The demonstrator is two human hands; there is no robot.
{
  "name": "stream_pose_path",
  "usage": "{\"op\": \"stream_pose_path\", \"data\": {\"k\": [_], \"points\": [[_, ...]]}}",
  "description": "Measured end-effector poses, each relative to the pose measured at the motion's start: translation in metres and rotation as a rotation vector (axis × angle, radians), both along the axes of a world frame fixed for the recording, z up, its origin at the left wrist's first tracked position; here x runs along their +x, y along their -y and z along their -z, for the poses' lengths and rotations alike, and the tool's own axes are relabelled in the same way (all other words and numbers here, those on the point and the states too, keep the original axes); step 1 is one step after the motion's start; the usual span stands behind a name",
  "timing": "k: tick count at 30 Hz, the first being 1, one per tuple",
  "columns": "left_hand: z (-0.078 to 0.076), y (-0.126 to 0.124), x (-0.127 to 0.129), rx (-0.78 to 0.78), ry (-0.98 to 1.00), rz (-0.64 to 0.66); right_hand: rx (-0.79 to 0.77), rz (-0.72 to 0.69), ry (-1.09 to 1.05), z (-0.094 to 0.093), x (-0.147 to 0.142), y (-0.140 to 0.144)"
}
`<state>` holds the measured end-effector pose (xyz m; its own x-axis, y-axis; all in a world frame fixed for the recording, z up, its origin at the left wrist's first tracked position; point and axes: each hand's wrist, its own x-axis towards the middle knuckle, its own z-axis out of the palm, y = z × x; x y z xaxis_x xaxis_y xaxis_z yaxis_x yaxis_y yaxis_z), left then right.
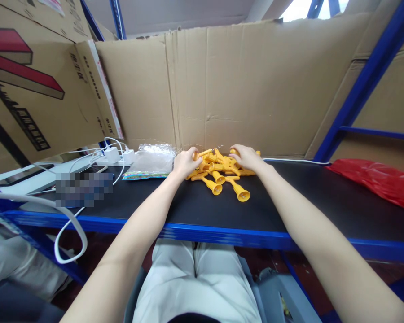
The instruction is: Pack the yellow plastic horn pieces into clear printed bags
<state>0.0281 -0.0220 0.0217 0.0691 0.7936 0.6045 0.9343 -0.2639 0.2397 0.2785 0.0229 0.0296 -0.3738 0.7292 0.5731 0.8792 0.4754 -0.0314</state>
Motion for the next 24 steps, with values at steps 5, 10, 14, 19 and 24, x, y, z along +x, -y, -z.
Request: {"op": "stream_pose_path", "data": {"k": [5, 10, 14, 19, 24], "points": [[0.0, 0.0, 0.001, -0.006, 0.003, -0.004, 0.006, 0.336, -0.205, 0.013, 0.048, -0.016], [0.0, 0.0, 0.002, -0.011, 0.022, -0.011, -0.186, 0.597, -0.361, 0.043, 0.098, -0.028], [0.001, -0.002, 0.001, -0.003, 0.03, -0.007, -0.408, 0.674, -0.359, 0.065, 0.121, -0.037], [0.002, -0.007, -0.002, -0.002, 0.057, 0.0, -0.408, 0.682, -0.375, 0.073, 0.127, -0.043], [0.004, -0.011, -0.009, 0.012, 0.128, 0.009, -0.297, 0.69, -0.439, 0.07, 0.125, -0.041]]}}
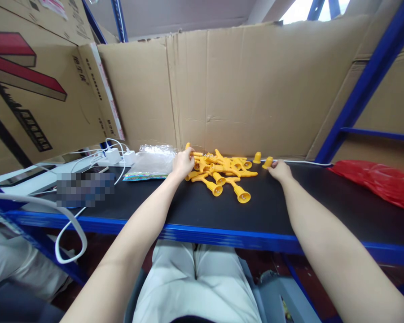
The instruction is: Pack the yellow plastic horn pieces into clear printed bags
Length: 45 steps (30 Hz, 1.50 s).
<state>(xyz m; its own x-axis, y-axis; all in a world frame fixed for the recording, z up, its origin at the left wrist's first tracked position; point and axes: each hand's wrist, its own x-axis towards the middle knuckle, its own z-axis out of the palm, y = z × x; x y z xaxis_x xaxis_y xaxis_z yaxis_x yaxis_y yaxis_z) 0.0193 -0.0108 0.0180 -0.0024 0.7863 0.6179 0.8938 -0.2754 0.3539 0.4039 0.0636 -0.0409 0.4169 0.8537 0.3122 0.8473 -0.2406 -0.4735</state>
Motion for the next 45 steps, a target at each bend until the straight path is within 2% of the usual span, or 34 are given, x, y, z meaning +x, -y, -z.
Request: {"op": "stream_pose_path", "data": {"k": [3, 6, 8, 13, 16, 19, 23, 28, 31, 36, 40, 45], "points": [[0.002, -0.004, -0.004, -0.004, 0.081, 0.009, 0.057, -0.069, 0.009, 0.0, -0.001, 0.0], [0.005, -0.011, -0.006, -0.028, 0.218, 0.029, -0.006, -0.164, 0.015, 0.003, -0.002, -0.003], [0.006, -0.015, -0.006, -0.109, 0.384, 0.059, -0.049, -0.184, 0.016, 0.005, -0.001, -0.006], [0.002, -0.018, -0.008, -0.385, 0.966, 0.192, -0.152, -0.167, 0.028, 0.006, -0.001, -0.01], [-0.002, -0.019, -0.013, -0.408, 1.23, 0.274, -0.175, -0.166, 0.046, 0.006, -0.001, -0.011], [-0.004, -0.021, -0.019, -0.397, 1.365, 0.319, -0.185, -0.169, 0.076, 0.007, -0.001, -0.014], [0.001, -0.028, -0.023, -0.353, 1.304, 0.199, -0.198, -0.166, 0.122, 0.008, 0.001, -0.02], [0.013, -0.037, -0.025, -0.22, 1.153, 0.051, -0.194, -0.161, 0.149, 0.008, 0.003, -0.029], [0.017, -0.043, -0.027, -0.16, 1.029, 0.042, -0.215, -0.158, 0.149, 0.007, 0.004, -0.033], [0.018, -0.06, -0.03, -0.146, 0.895, 0.045, -0.279, -0.151, 0.144, 0.007, 0.005, -0.035], [0.016, -0.073, -0.037, -0.116, 0.672, 0.032, -0.306, -0.137, 0.135, 0.004, 0.001, -0.033], [0.02, -0.084, -0.048, -0.165, 0.516, 0.028, -0.295, -0.139, 0.135, 0.004, 0.0, -0.031]]}}
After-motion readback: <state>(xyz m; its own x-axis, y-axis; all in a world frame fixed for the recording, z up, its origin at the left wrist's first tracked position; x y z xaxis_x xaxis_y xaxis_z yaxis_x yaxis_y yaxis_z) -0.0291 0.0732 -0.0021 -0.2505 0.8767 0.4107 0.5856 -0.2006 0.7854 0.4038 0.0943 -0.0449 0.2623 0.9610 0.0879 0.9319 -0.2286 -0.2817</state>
